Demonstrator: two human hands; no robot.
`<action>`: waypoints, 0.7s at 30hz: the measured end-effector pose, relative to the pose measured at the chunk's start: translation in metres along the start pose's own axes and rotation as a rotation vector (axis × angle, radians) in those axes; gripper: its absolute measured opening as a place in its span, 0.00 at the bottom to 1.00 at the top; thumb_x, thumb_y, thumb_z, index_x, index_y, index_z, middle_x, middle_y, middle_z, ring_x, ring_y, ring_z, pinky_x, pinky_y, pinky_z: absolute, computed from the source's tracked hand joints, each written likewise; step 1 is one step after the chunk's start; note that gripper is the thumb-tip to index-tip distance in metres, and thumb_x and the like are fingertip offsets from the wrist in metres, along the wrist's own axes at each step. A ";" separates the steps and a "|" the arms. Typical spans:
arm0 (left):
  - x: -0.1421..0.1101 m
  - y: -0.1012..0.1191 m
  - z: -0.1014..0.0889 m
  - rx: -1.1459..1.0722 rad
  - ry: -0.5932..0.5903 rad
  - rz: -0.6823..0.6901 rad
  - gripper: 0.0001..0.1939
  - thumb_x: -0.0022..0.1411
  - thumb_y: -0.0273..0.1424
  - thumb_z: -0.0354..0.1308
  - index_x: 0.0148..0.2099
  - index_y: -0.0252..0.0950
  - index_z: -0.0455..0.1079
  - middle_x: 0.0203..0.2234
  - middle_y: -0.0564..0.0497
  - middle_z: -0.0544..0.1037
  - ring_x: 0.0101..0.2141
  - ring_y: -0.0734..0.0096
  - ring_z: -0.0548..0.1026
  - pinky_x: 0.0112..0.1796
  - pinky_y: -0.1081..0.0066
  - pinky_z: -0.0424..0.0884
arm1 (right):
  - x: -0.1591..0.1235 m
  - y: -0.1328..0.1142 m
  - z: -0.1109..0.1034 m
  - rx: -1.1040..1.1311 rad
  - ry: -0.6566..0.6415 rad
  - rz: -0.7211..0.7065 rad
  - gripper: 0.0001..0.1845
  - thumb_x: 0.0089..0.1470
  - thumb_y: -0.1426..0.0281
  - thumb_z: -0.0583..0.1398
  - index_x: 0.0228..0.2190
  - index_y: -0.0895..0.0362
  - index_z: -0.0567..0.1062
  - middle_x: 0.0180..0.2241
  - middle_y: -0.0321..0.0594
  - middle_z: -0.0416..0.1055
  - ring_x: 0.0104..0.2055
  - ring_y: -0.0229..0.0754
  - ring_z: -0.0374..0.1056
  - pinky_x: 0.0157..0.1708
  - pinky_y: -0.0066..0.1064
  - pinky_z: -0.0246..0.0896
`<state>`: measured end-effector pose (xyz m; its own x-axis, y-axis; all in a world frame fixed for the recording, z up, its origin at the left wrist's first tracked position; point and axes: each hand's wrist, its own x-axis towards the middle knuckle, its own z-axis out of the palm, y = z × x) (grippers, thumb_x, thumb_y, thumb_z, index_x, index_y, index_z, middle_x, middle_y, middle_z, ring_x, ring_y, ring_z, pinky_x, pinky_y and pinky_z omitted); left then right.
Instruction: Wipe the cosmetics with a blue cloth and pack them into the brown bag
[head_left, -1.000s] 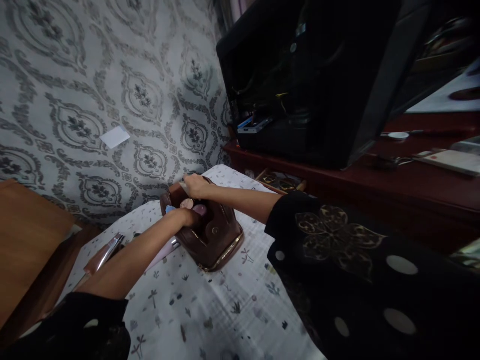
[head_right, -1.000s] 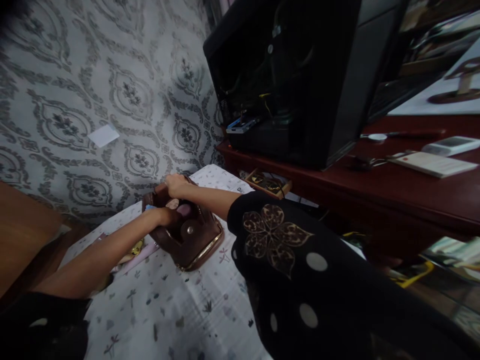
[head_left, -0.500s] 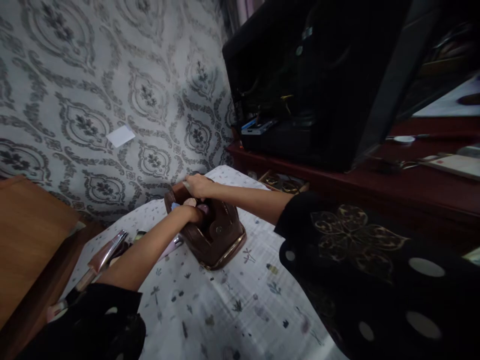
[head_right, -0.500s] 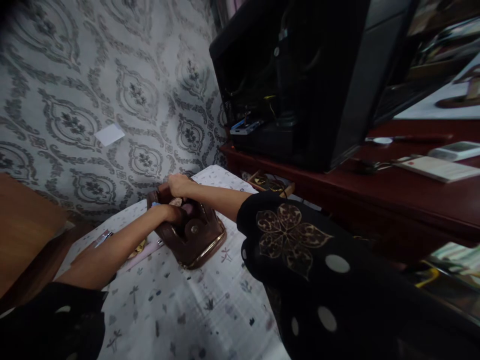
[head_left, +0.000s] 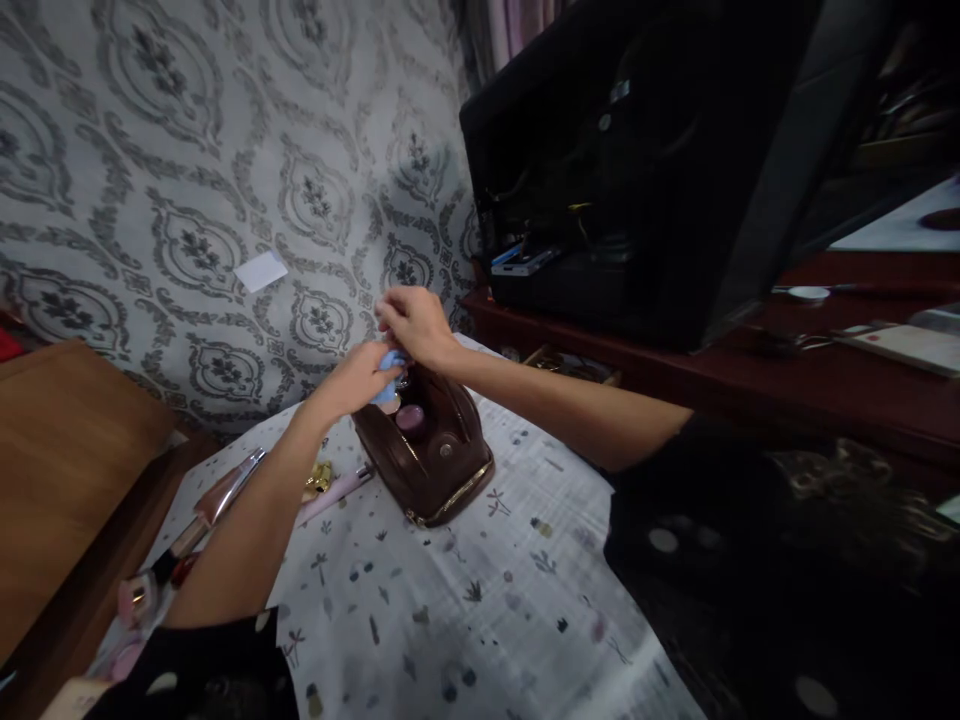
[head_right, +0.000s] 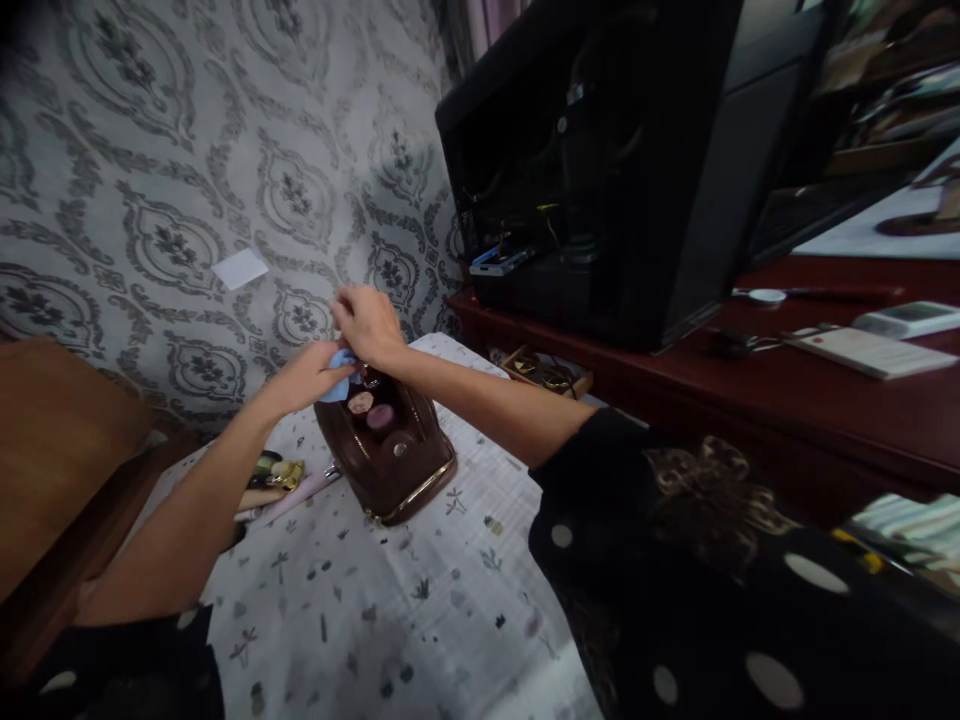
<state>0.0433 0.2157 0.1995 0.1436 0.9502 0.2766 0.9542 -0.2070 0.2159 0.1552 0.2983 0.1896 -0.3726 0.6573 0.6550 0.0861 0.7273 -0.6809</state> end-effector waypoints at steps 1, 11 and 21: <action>-0.013 0.005 -0.004 -0.014 0.092 -0.008 0.12 0.62 0.34 0.51 0.38 0.34 0.73 0.28 0.51 0.77 0.31 0.67 0.71 0.36 0.70 0.67 | -0.006 -0.005 -0.004 0.055 0.033 -0.015 0.12 0.62 0.70 0.54 0.27 0.60 0.72 0.26 0.37 0.72 0.31 0.37 0.67 0.36 0.26 0.60; -0.163 0.008 0.078 -1.049 0.629 -0.625 0.34 0.61 0.60 0.44 0.54 0.39 0.68 0.45 0.46 0.78 0.49 0.60 0.74 0.50 0.64 0.69 | -0.173 -0.036 0.034 -0.007 -0.445 -0.246 0.23 0.59 0.63 0.60 0.54 0.55 0.67 0.49 0.44 0.68 0.40 0.41 0.70 0.39 0.31 0.65; -0.212 -0.008 0.121 -1.594 0.566 -0.738 0.30 0.51 0.38 0.69 0.56 0.46 0.69 0.53 0.52 0.76 0.56 0.61 0.70 0.56 0.64 0.67 | -0.198 0.010 0.133 0.245 -0.445 0.081 0.05 0.49 0.73 0.61 0.22 0.58 0.73 0.25 0.35 0.69 0.31 0.38 0.66 0.33 0.27 0.59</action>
<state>0.0368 0.0439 0.0261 -0.5534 0.8265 -0.1033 -0.3966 -0.1525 0.9052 0.1068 0.1493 0.0096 -0.7355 0.5233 0.4303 -0.0681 0.5747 -0.8155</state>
